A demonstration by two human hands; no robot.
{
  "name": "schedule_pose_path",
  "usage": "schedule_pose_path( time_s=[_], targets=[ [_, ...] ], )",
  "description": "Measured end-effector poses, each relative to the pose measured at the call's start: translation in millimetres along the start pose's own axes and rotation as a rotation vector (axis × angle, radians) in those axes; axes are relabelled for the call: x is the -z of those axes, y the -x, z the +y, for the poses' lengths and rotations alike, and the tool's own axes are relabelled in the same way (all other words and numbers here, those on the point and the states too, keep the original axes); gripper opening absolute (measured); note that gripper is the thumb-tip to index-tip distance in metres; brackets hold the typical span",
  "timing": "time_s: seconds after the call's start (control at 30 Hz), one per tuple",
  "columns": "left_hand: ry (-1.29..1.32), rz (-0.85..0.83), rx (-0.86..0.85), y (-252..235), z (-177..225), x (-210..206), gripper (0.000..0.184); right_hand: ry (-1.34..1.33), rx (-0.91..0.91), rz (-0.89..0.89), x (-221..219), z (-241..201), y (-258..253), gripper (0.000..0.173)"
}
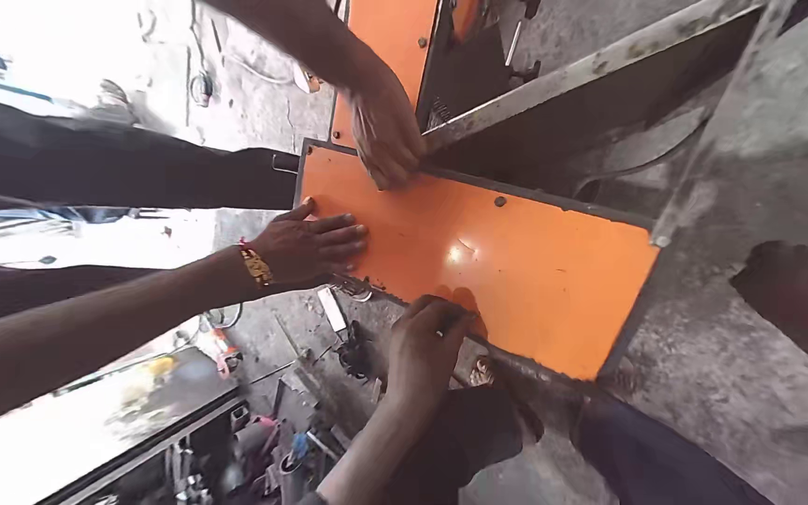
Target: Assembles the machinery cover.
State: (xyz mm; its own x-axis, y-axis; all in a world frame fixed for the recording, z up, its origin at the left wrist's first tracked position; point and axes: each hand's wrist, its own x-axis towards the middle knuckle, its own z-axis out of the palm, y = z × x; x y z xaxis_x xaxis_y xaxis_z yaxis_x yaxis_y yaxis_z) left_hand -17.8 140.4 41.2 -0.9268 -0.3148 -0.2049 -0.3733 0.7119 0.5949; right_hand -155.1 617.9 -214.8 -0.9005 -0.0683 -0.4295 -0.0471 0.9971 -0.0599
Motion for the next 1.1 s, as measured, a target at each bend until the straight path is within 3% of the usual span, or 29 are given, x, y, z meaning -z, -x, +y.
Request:
schedule_pose_path(
  time_s=[0.03, 0.1, 0.2, 0.3, 0.37, 0.47, 0.53, 0.6, 0.67, 0.8, 0.93, 1.1],
  targets=[
    [-0.01, -0.033, 0.025, 1, 3, 3, 0.012, -0.212, -0.106, -0.055, 40, -8, 30, 0.045],
    [-0.051, -0.131, 0.092, -1, 12, 11, 0.013, -0.614, -0.225, 0.019, 106, -8, 98, 0.052],
    [-0.102, -0.336, 0.282, -16, 30, 28, 0.021, -1.232, -0.512, 0.228, 197, -22, 206, 0.033],
    [-0.055, -0.406, 0.45, -20, 52, 45, 0.031, -1.52, -0.575, 0.142, 298, -57, 286, 0.021],
    [0.126, -0.348, 0.536, -24, 69, 47, 0.028, -1.451, -0.468, 0.017, 344, -99, 304, 0.031],
    [0.758, -0.385, 0.773, -45, 90, 44, 0.043, -1.223, -0.257, -0.089, 369, -181, 277, 0.046],
    [1.073, -0.456, 0.862, -63, 92, 53, 0.055, -1.044, -0.074, -0.132, 372, -242, 243, 0.04],
    [1.254, -0.452, 0.829, -93, 82, 62, 0.052, -0.843, 0.106, -0.122, 374, -301, 206, 0.033],
    [1.322, -0.362, 0.83, -120, 63, 75, 0.042, -0.694, 0.22, -0.087, 380, -354, 177, 0.032],
    [1.279, -0.321, 0.968, -162, 24, 103, 0.037, -0.458, 0.251, -0.123, 396, -428, 151, 0.032],
    [1.313, -0.43, 0.993, -172, 3, 101, 0.041, -0.32, 0.354, -0.116, 400, -443, 138, 0.028],
    [1.305, -0.396, 1.077, -171, 6, 99, 0.04, -0.166, 0.536, -0.119, 403, -449, 124, 0.026]
  ],
)
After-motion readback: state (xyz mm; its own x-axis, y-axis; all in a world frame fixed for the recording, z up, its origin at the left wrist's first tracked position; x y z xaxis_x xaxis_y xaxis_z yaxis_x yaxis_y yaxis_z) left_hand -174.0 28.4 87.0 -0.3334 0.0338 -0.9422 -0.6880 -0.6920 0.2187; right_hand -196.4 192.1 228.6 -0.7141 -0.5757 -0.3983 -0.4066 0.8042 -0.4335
